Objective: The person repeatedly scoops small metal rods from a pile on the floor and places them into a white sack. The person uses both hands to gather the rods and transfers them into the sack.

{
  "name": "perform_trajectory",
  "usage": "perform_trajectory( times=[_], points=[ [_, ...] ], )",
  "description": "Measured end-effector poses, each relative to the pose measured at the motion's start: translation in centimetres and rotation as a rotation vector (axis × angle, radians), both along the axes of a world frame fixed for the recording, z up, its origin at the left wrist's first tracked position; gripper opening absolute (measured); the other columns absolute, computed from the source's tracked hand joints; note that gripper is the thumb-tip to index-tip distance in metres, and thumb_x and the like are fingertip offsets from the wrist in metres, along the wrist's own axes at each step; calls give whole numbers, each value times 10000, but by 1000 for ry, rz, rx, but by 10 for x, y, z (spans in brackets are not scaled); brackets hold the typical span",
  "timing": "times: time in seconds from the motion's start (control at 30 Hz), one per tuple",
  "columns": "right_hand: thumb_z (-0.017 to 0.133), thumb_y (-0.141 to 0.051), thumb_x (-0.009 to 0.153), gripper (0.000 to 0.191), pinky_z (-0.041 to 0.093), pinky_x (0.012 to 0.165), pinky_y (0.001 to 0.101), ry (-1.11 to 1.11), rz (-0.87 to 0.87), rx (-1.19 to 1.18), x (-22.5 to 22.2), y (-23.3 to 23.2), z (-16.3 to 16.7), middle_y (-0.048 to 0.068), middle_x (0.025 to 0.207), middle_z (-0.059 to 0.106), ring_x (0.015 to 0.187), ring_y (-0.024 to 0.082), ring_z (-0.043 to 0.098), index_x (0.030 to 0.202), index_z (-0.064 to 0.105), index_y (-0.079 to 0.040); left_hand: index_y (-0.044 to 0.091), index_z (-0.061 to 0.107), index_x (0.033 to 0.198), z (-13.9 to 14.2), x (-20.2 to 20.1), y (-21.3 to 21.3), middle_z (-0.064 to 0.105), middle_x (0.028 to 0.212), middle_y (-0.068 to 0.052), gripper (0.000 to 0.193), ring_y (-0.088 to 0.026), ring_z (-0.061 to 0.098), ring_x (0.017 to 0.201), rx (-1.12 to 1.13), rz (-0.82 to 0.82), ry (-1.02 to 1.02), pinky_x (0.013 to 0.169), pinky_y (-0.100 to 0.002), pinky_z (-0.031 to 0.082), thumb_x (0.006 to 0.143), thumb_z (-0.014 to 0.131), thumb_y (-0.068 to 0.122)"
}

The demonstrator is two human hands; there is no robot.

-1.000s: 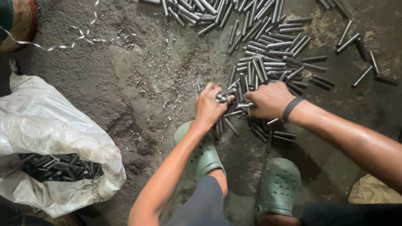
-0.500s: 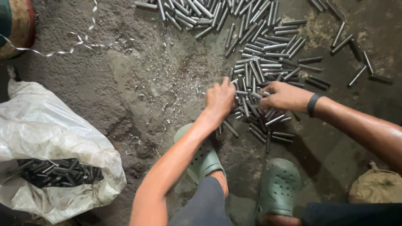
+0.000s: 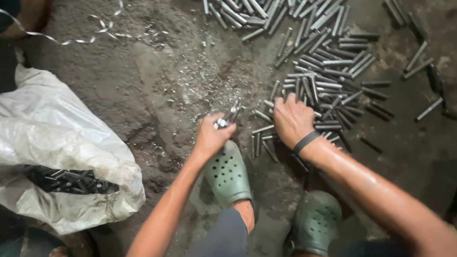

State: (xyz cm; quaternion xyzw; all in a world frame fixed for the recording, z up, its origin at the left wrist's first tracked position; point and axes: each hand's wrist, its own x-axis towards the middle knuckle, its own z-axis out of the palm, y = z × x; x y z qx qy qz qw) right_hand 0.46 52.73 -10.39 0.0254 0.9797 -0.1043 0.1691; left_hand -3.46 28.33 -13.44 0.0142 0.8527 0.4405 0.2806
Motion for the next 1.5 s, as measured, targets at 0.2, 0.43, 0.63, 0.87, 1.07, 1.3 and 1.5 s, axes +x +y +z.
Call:
perform_trajectory(
  times=[0.2,0.43,0.63,0.87,1.07,1.3,1.5],
  points=[
    [686,-135,827,139,599,582,418,-152,-73,245,-4,-22,-19,179,1004,664,818,323,744,936,721,-57,-4,678,818,19,49,-41,615,636,-100,216,-136,524,592,86,150,33,557,-352,460,786,787,180],
    [735,-310,839,242,576,704,517,-188,-111,237,-17,-15,-23,206,956,749,855,419,733,928,772,-88,28,683,817,42,99,-54,678,653,-129,209,-183,611,565,67,424,-134,567,-377,483,789,768,217],
    [790,-636,710,665,564,893,528,-524,-101,365,-58,-12,-21,203,1192,749,1103,414,715,1143,806,-130,30,668,846,51,121,-58,684,793,-196,256,-330,685,708,140,573,30,644,-422,523,775,752,262],
    [742,-714,735,787,530,971,495,-564,-39,249,-87,15,-31,236,1190,768,1127,415,716,1188,799,-73,14,639,842,65,151,-69,679,859,-193,268,-369,694,810,213,693,176,730,-433,550,777,740,254],
    [785,-492,800,613,551,877,477,-576,-141,-42,-93,36,-40,231,1055,814,980,372,741,1096,820,43,18,637,816,71,164,-71,665,781,-174,269,-329,681,733,278,775,83,699,-410,536,772,735,266],
    [817,-512,803,675,527,871,504,-506,-312,19,-84,19,-19,298,1121,760,1025,420,705,1087,773,99,14,648,820,63,175,-72,659,751,-157,253,-279,669,716,314,868,148,684,-404,521,769,762,233],
    [824,-528,760,670,528,875,541,-301,-324,336,-71,-11,-30,282,1165,722,1064,456,687,1149,767,15,10,618,765,62,162,-66,610,658,-141,245,-259,600,596,403,810,31,618,-392,480,799,735,223]
  ],
)
